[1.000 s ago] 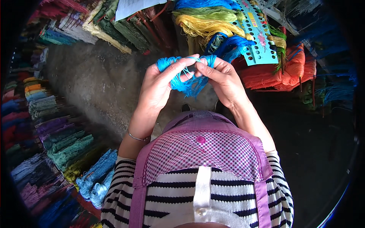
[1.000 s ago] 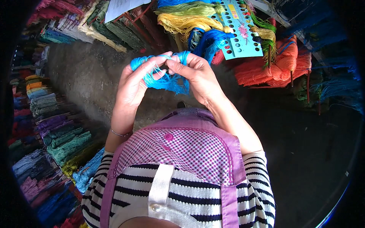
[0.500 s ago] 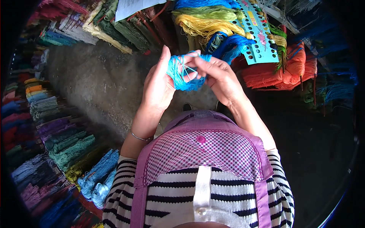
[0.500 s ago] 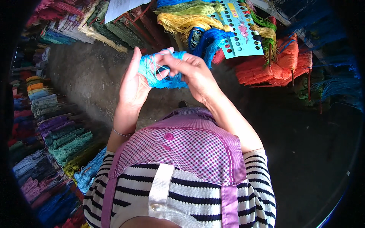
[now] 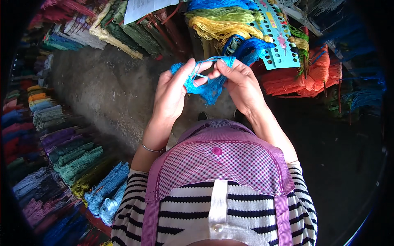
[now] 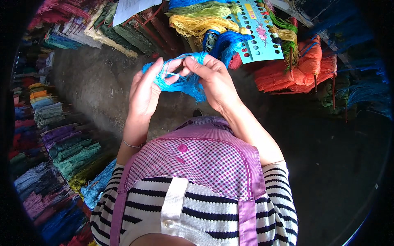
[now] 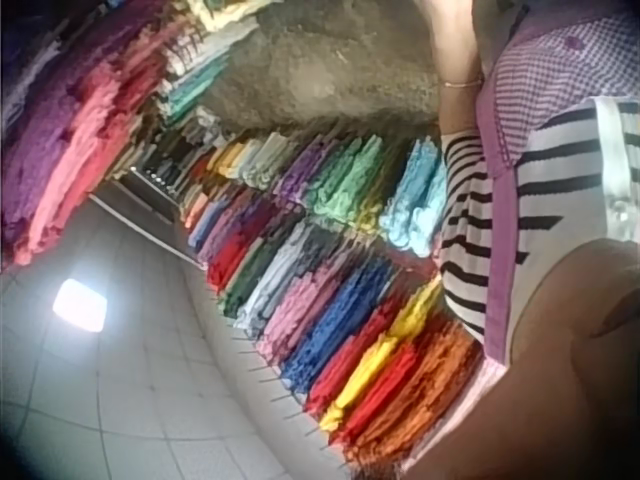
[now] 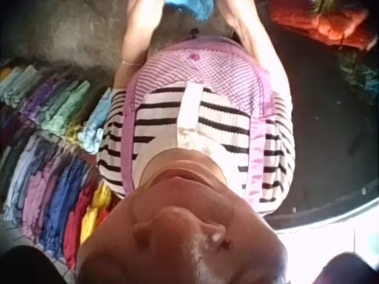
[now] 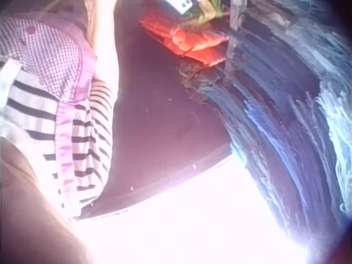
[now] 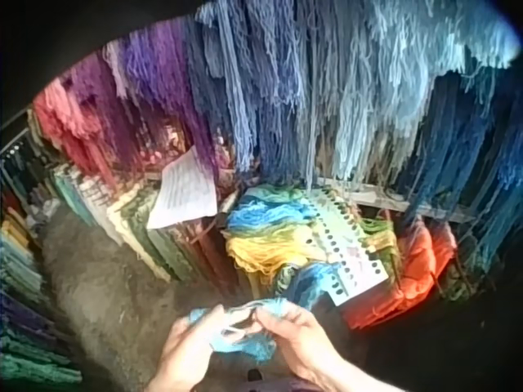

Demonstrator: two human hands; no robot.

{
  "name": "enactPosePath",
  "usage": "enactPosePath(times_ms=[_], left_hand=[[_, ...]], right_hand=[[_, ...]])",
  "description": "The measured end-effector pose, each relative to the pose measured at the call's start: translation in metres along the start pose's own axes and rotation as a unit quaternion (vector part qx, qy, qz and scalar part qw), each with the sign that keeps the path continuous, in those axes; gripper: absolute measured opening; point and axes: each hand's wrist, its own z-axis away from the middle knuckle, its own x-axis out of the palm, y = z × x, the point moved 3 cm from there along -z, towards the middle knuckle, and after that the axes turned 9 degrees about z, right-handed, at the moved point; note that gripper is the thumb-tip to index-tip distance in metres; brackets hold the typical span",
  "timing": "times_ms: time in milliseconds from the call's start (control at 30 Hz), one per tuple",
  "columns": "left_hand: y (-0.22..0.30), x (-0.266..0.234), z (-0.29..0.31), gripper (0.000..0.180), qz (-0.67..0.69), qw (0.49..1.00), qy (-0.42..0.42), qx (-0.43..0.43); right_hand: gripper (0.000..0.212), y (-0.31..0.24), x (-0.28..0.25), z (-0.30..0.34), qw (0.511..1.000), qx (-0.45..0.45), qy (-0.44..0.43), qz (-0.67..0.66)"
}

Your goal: Organizing and attaching bundles of yarn to a sample card.

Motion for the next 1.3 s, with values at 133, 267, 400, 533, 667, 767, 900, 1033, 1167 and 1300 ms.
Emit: enactPosePath(times_ms=[133, 267, 400, 533, 667, 767, 900, 1033, 1167, 1300], left_hand=[[0.002, 0.008, 0.001, 0.049, 0.051, 0.998, -0.009, -0.023], [-0.003, 0.01, -0.001, 0.053, -0.051, 0.993, -0.073, 0.073], [-0.001, 0.008, 0.0, 0.05, -0.056, 0.996, -0.039, 0.062], [0.001, 0.007, 0.004, 0.042, -0.011, 0.997, -0.065, 0.041], [-0.001, 0.005, 0.003, 0.042, -0.231, 0.954, -0.123, 0.149], [-0.004, 0.008, 0.002, 0.041, -0.198, 0.954, -0.142, 0.174], [-0.005, 0.008, 0.001, 0.04, -0.173, 0.971, -0.076, 0.15], [-0.004, -0.011, -0.004, 0.049, 0.05, 0.998, -0.043, -0.013], [-0.005, -0.002, -0.005, 0.069, 0.115, 0.991, -0.017, -0.065], [-0.004, 0.003, -0.002, 0.072, 0.127, 0.988, -0.065, -0.055]], right_hand=[[0.016, -0.006, 0.014, 0.004, 0.998, 0.004, -0.025, 0.056], [0.02, 0.003, 0.01, 0.002, 0.993, 0.021, -0.029, 0.115], [0.02, 0.0, 0.006, 0.002, 0.999, 0.006, -0.011, 0.039], [0.018, 0.004, -0.005, -0.003, 1.0, -0.008, -0.021, 0.003], [0.016, -0.003, 0.012, 0.003, 0.993, 0.044, -0.049, 0.097], [0.015, 0.0, 0.009, 0.005, 0.993, 0.027, -0.046, 0.106], [0.012, -0.001, 0.007, 0.007, 0.997, 0.0, -0.026, 0.072], [0.011, 0.001, 0.002, 0.002, 0.995, 0.032, -0.033, -0.089], [0.015, 0.003, -0.002, 0.0, 0.988, 0.012, -0.084, -0.13], [0.022, 0.001, 0.01, 0.005, 0.994, 0.063, -0.069, 0.059]])
